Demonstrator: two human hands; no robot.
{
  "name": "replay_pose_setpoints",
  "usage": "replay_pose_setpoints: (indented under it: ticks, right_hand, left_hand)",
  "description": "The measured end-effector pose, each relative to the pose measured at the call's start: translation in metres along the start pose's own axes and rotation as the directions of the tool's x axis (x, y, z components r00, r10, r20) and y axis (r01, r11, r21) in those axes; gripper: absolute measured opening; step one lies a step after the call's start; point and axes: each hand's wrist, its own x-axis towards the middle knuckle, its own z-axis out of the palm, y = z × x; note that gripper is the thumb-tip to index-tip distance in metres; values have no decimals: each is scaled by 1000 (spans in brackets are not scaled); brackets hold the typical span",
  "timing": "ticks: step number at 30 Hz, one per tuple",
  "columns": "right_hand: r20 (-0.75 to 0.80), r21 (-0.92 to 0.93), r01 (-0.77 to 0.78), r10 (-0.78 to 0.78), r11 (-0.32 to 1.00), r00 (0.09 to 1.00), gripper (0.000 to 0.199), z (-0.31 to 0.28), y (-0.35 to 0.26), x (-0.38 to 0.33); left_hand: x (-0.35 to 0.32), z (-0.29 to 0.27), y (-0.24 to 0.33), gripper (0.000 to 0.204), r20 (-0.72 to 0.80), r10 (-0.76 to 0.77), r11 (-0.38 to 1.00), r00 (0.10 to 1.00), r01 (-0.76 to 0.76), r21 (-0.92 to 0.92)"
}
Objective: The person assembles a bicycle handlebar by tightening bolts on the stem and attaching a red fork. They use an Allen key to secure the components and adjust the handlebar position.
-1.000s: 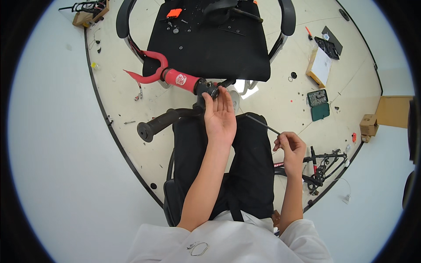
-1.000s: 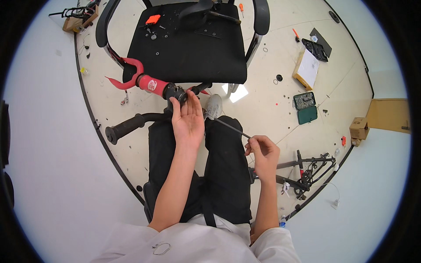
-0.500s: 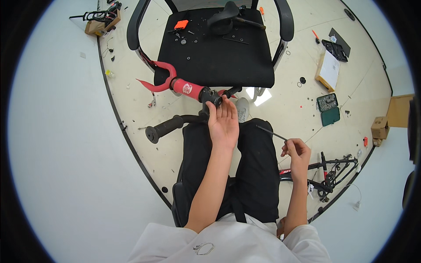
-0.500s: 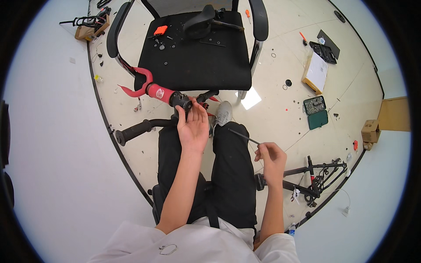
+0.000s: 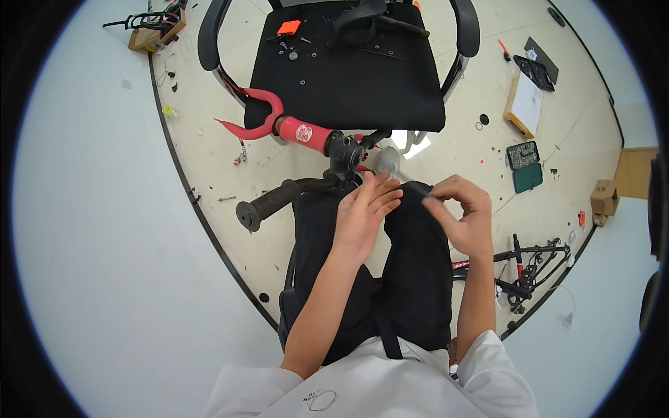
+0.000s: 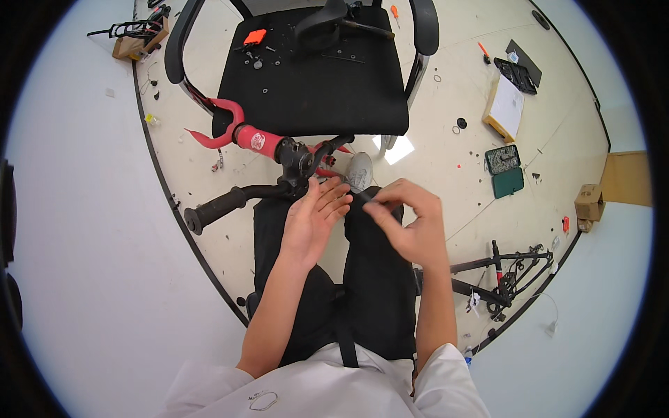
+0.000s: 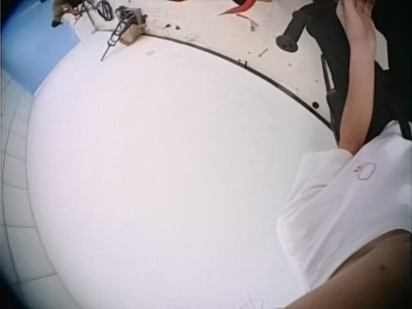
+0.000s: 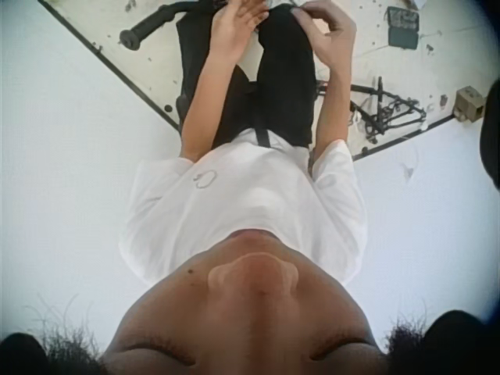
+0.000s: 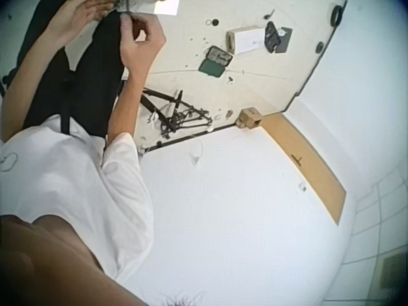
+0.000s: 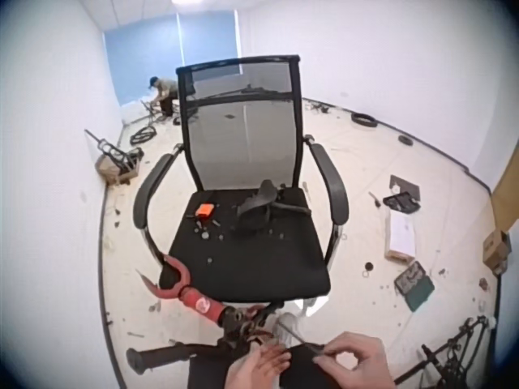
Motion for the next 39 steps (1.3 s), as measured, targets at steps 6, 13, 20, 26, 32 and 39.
replay_pose_setpoints:
  ticks: [6, 13, 20, 26, 32, 39]
  right_hand:
    - [176, 96, -41, 23, 995, 984, 11, 7, 10, -1]
    - [-62, -292, 126, -150, 948, 987, 17, 61, 22, 11]
    - [-296, -112, 164, -191, 980, 936, 18, 109, 39, 24]
    - [-338, -119, 208, -237, 971, 911, 18, 113, 43, 28]
    - [-276, -173, 248, -288, 953, 917, 20, 110, 49, 28]
    - [-187, -288, 313, -373, 905, 909, 25, 108, 55, 29]
  left_hand:
    - [-21, -14, 10, 31, -77, 279, 950, 957, -263, 171]
    - [-25, 8, 23, 20, -78, 654, 678, 753, -537, 502]
    - [-17, 6, 34, 10, 246, 816, 154, 523, -607, 780]
    - [-22, -2, 22, 12, 333, 801, 25, 496, -585, 811]
    - [-26, -9, 12, 13, 337, 802, 0, 493, -565, 825]
    - [-33, -23, 0, 18, 293, 807, 57, 513, -562, 825]
